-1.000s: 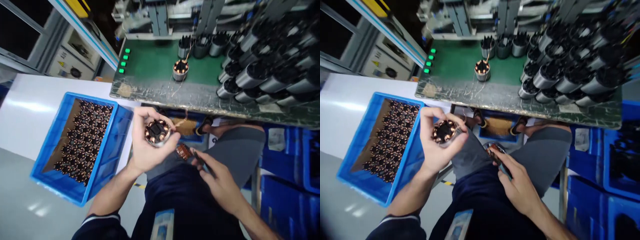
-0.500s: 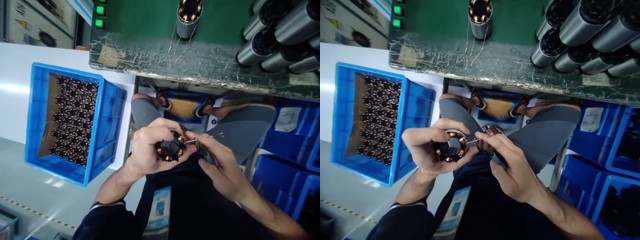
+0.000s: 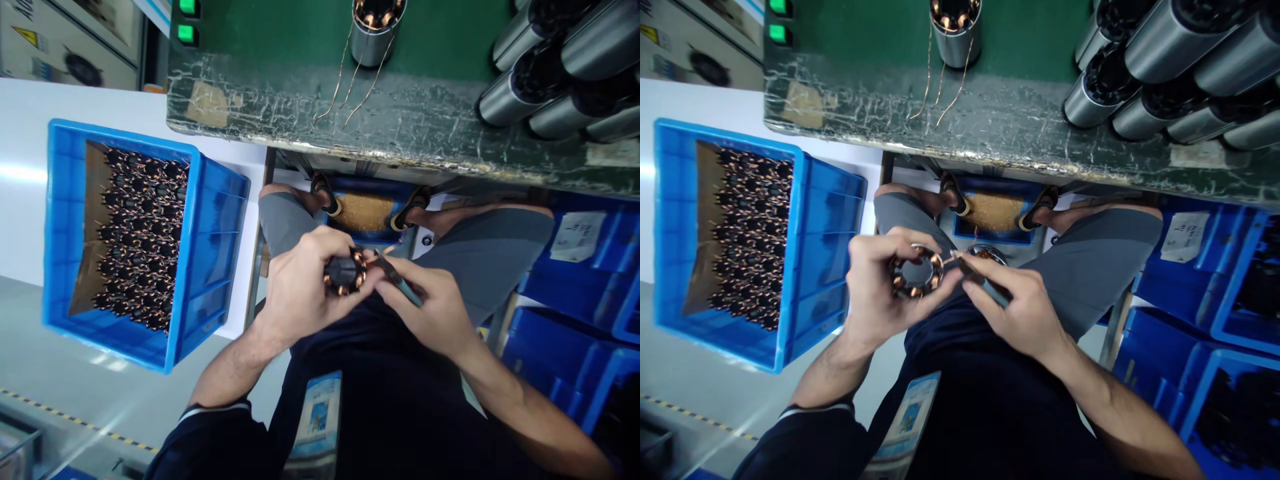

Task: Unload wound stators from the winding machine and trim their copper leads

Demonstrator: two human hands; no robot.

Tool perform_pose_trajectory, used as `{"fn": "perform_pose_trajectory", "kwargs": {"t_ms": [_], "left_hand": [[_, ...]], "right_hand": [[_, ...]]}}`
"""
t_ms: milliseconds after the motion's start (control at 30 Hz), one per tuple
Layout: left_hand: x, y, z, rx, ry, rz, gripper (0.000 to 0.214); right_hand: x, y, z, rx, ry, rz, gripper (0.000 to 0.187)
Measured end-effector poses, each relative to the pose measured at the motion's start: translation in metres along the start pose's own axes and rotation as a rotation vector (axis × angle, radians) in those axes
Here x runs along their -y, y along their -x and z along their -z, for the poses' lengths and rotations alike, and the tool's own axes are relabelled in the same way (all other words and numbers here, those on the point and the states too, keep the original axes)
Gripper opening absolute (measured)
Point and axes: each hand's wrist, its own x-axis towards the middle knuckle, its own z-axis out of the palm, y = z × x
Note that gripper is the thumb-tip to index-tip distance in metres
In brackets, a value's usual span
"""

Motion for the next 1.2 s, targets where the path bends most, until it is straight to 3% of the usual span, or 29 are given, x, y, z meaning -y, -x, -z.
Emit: {"fn": "perform_pose_trajectory", "kwargs": {"t_ms": [67, 133, 300, 433, 533, 633, 700, 767, 800, 867, 967, 1100, 1200], "left_hand": [[0.015, 0.001, -0.006, 0.030, -0.179, 0.117, 0.048], [0.031, 0.002, -0.013, 0.113, -0.249, 0.162, 0.051], [0.053, 0.002, -0.029, 0.286, -0.084, -0.122, 0.055], [0.032, 0.002, -0.029, 0.435, -0.058, -0.226, 0.051], [0.005, 0.007, -0.004, 0.367, -0.140, -0.161, 0.065], [-0.005, 0.013, 0.022, 0.222, -0.011, 0.077, 0.084], [0.001, 0.014, 0.023, 0.356, 0.311, 0.308, 0.078], [0.008, 0.010, 0.010, 0.624, 0.765, 0.491, 0.070], [0.010, 0.008, 0.001, 0.735, 0.976, 0.542, 0.067], [0.008, 0.001, -0.017, 0.848, 1.201, 0.608, 0.052], [-0.005, -0.008, -0.028, 0.807, 1.220, 0.640, 0.030], [-0.015, -0.013, -0.021, 0.643, 1.032, 0.587, 0.038], [-0.014, -0.015, -0.017, 0.633, 0.879, 0.533, 0.042]], "right_hand": [[-0.021, -0.020, -0.004, 0.047, -0.067, -0.117, 0.032], [-0.042, -0.036, -0.007, 0.111, -0.223, -0.234, 0.037], [-0.061, -0.042, -0.009, 0.310, -0.705, -0.455, 0.053], [-0.047, -0.031, -0.002, 0.453, -0.820, -0.460, 0.044], [-0.040, -0.023, 0.011, 0.312, -0.700, -0.389, 0.043], [-0.036, -0.014, 0.024, 0.134, -0.491, -0.272, 0.060], [-0.033, -0.009, 0.027, 0.091, -0.424, -0.144, 0.059], [-0.026, -0.007, 0.027, 0.113, -0.430, -0.014, 0.056], [-0.022, -0.006, 0.027, 0.142, -0.428, 0.048, 0.055], [-0.009, -0.006, 0.029, 0.188, -0.350, 0.158, 0.053], [0.014, -0.004, 0.045, 0.223, -0.007, 0.242, 0.051], [0.034, 0.004, 0.078, 0.320, 0.357, 0.241, 0.066], [0.036, 0.008, 0.094, 0.355, 0.459, 0.241, 0.081]]}}
